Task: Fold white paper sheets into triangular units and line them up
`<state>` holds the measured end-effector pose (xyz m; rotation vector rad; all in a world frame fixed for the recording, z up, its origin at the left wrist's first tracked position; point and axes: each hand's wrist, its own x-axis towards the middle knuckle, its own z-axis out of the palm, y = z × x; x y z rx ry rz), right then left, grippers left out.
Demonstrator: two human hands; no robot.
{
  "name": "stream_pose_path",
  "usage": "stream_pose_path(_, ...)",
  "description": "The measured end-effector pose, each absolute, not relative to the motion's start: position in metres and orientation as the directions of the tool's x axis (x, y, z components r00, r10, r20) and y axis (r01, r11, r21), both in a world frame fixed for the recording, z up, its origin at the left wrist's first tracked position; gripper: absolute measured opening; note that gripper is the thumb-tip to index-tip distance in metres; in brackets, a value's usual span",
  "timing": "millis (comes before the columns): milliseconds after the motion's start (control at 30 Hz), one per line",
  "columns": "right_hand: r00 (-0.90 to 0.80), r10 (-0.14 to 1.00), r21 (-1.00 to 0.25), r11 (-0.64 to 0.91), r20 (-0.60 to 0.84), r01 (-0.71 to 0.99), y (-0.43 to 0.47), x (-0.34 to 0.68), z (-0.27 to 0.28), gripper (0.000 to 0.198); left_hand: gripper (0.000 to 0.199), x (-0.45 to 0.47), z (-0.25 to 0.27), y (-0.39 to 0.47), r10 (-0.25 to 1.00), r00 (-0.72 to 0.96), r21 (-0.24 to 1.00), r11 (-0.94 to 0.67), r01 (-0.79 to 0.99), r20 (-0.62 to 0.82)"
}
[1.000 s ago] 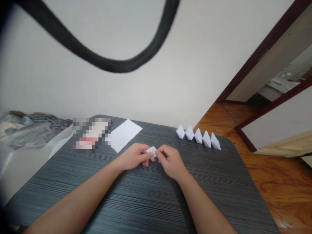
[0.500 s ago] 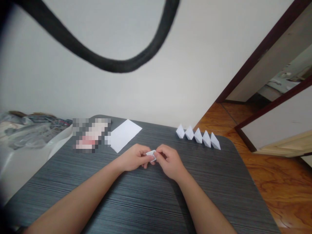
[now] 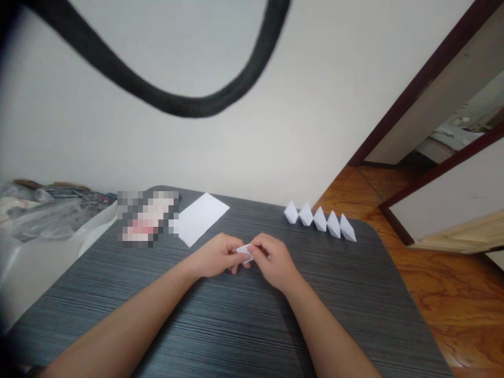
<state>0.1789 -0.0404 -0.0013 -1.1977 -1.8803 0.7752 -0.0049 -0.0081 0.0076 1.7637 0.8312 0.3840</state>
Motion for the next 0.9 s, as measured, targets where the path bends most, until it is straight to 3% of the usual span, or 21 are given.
stream_pose_path(333,-0.266,0.92,-0.803,0.384,0.289,0.455,-0.042,0.179,0.005,0.017,0.036,-0.004,0.007,-0.009,0.704,0.706,0.904,-0.244,0.351,-0.084)
stream_pose_path(700,-0.222,0.968,-0.849,0.214,0.118,0.483,-0.039,0.182,-0.005,0.017,0.042,-0.009,0.006,-0.007,0.722,0.686,0.929,-0.19,0.318,-0.087)
stream_pose_path(900,-0.241,0.964,-0.82,0.225,0.11,0.527,-0.039,0.182,-0.001,0.02,0.039,-0.005,0.005,-0.009,0.76,0.647,0.926,-0.2,0.319,-0.059)
